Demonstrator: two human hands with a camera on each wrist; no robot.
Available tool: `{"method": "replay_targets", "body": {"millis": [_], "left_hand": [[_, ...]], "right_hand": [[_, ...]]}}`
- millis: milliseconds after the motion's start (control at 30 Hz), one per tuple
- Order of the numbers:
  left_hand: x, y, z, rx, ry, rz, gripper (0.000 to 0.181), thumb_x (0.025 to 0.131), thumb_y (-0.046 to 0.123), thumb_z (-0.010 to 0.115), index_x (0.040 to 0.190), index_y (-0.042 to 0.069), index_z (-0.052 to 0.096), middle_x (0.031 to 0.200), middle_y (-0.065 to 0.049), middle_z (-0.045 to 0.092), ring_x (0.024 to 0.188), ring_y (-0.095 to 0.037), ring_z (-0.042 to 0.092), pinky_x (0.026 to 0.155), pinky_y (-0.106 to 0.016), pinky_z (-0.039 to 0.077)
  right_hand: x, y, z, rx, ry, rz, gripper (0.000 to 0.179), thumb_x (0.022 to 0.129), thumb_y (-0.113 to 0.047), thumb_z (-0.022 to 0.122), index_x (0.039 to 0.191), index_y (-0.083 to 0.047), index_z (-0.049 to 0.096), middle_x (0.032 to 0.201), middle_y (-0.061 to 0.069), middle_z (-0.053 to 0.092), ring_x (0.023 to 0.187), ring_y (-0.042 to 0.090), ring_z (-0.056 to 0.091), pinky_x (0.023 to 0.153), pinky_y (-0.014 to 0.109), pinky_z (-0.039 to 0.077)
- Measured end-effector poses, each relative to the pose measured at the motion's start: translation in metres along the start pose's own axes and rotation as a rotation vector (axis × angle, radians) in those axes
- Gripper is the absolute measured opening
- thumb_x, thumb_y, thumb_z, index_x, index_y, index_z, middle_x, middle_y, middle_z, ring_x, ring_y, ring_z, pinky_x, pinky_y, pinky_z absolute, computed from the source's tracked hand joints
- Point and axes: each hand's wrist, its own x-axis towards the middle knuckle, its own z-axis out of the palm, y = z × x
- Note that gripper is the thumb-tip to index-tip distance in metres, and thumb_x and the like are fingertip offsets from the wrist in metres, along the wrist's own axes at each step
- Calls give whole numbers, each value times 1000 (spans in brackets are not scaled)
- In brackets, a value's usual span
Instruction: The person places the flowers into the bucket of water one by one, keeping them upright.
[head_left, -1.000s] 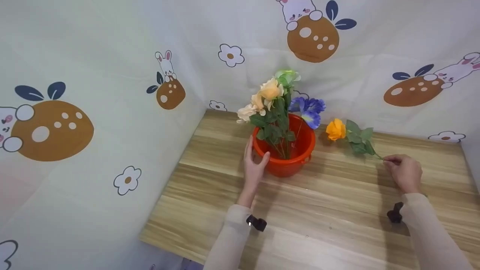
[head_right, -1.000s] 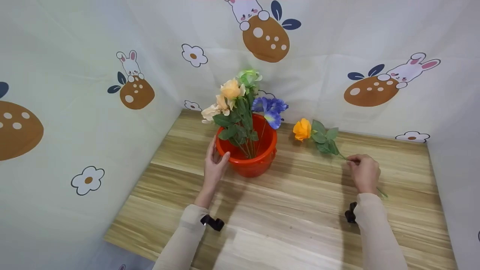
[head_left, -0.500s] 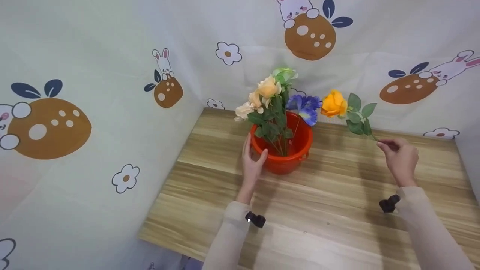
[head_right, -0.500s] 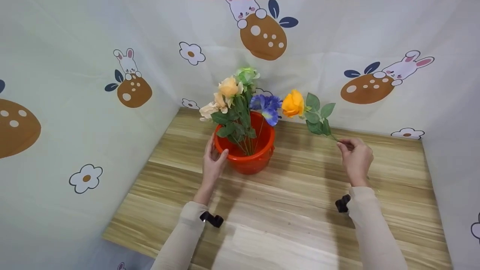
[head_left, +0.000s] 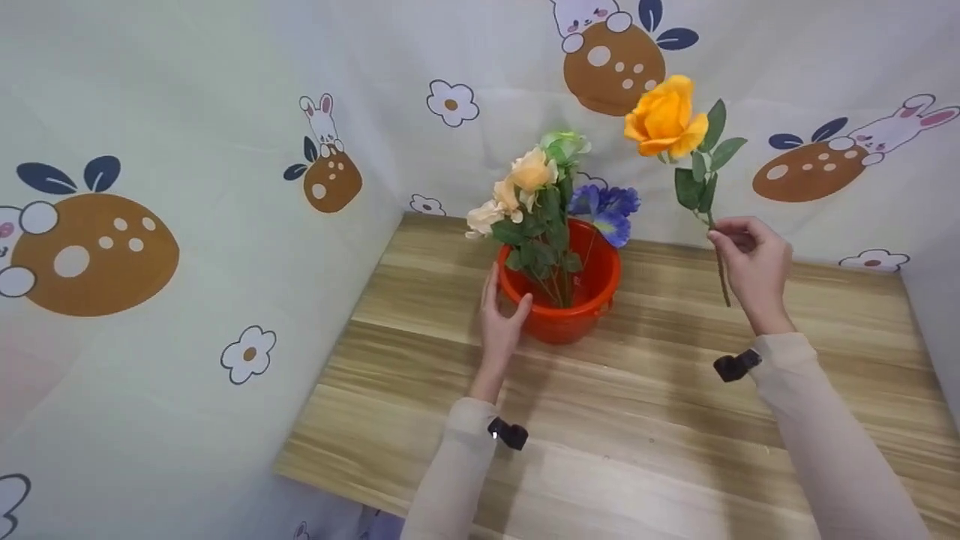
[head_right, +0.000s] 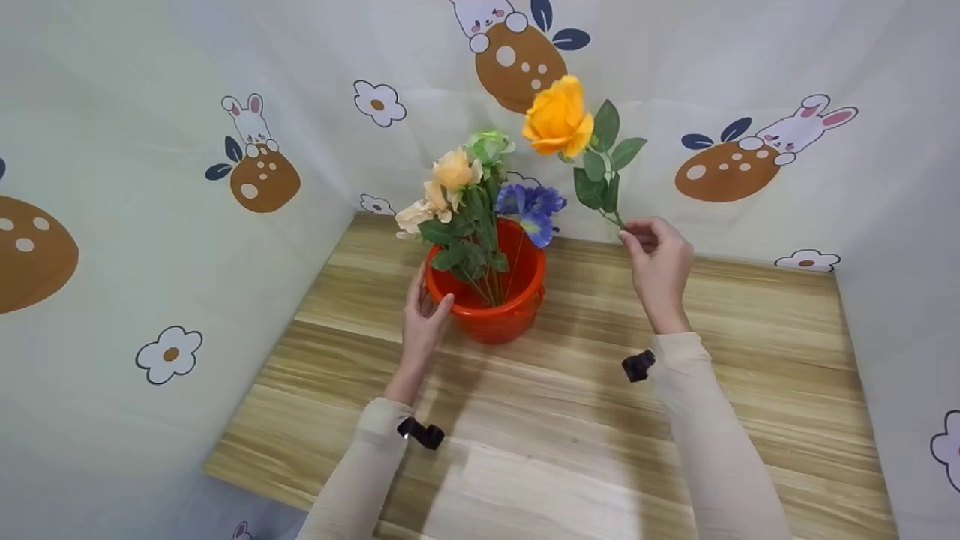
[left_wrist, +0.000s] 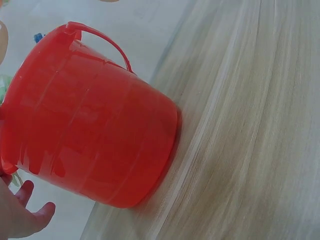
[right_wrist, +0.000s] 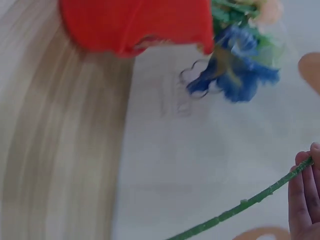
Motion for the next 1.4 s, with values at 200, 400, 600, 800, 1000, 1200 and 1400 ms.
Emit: {"method": "replay_targets", "body": {"millis": [200, 400, 600, 800, 1000, 1200, 1400], "left_hand": [[1, 0, 0, 25, -9, -4, 78, 90, 17, 72, 156, 9, 33, 163, -14, 31, 149, -29, 34, 124, -44, 30], [-2, -1, -4, 15, 0, -20, 78, 90, 18, 72, 156, 9, 32, 163, -14, 30, 149, -30, 34, 124, -45, 29], [1, -2, -2, -6, -22, -9, 78, 90, 19, 71, 156, 8, 31, 163, -14, 30, 147, -31, 36, 122, -50, 31], [1, -1, 3, 19, -19, -41, 77, 90, 17, 72, 156, 10, 33, 163, -12, 32, 148, -29, 36, 123, -44, 31], [-2, -2, 6, 19, -16, -46, 77, 89, 14, 73, 156, 12, 34, 162, -12, 33, 148, -28, 36, 123, -44, 31], [-5, -1, 7, 96, -33, -44, 79, 89, 20, 74, 156, 12, 33, 162, -14, 32, 150, -29, 33, 125, -47, 27], [-7, 6, -4, 111, -18, -114, 90, 89, 38, 74, 154, 0, 26, 158, -23, 29, 147, -38, 33, 122, -51, 29]], "right_hand": [[12, -37, 27, 115, -32, -45, 22, 87, -9, 76, 102, 7, 71, 81, -23, 64, 74, -8, 64, 71, 6, 52], [8, -69, 61, 266, -127, -46, 23, 87, -7, 75, 101, 9, 67, 82, -15, 67, 76, -1, 69, 74, 12, 57], [-3, -75, 99, 287, -197, -33, 21, 86, -6, 76, 101, 7, 67, 87, -5, 67, 75, 1, 67, 72, 12, 57], [-19, -52, 126, 248, -266, -2, 23, 88, -6, 73, 104, 8, 65, 96, 19, 70, 74, -2, 64, 69, 11, 55], [-33, -24, 137, 130, -300, 66, 18, 90, -5, 72, 101, 7, 66, 100, 26, 72, 76, 5, 68, 67, 7, 53], [-39, -16, 133, -32, -354, 104, 17, 91, -8, 71, 103, 4, 68, 102, 23, 73, 89, 28, 72, 69, 10, 52], [-43, -12, 102, 31, -416, 117, 25, 96, -11, 65, 113, 7, 67, 110, 26, 72, 92, 18, 73, 75, 9, 55]]}}
